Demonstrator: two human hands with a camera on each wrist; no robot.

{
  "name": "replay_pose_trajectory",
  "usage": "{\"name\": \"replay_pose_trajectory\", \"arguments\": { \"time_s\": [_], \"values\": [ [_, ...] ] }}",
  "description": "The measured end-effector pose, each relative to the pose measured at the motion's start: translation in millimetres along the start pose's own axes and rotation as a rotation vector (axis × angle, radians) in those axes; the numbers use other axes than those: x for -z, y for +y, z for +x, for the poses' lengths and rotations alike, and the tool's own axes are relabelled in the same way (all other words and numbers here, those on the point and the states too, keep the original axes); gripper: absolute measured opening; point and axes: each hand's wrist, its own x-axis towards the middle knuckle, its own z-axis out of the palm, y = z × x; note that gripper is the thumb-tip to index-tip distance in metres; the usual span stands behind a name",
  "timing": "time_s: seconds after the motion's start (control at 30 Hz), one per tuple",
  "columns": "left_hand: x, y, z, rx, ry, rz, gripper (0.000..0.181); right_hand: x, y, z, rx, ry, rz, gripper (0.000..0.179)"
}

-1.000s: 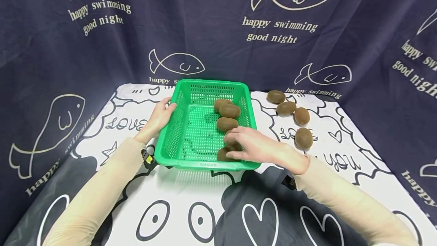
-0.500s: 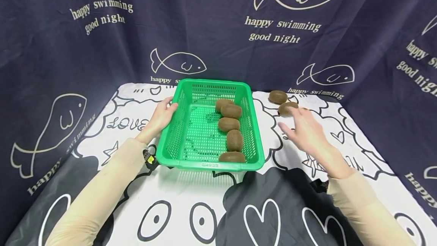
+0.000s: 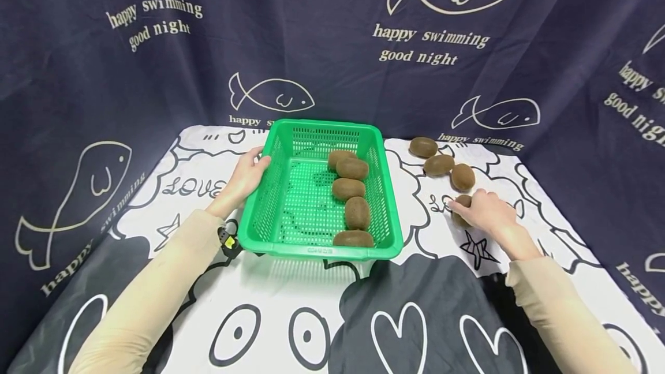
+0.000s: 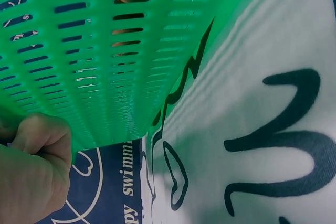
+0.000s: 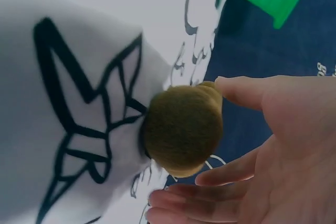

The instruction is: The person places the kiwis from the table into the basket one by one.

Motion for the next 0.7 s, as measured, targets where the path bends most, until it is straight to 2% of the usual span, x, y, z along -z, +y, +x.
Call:
{"name": "replay_pose_trajectory", "arguments": {
  "time_s": [0.17,0.3,0.53,0.7],
  "values": [
    [-0.5,0.6,-0.2,0.001,-0.001,0.003,0.049,-6,2,5.9,0.001,-0.037,0.014,0.059],
    [-0.7,0.5,-0.1,-0.002,0.0,0.001,0.049,-10,3,9.8,0.038,-0.009,0.032,0.041],
    [0.0,-1.2,0.9,-0.004,-0.008,-0.006,0.05,-16,6,13.6,0.065,0.068,0.083,0.042],
    [0.3,-2.1,1.1,0.0,-0.004,-0.002,0.049,-16,1,12.0,0.06,0.074,0.119,0.041]
  ]
}}
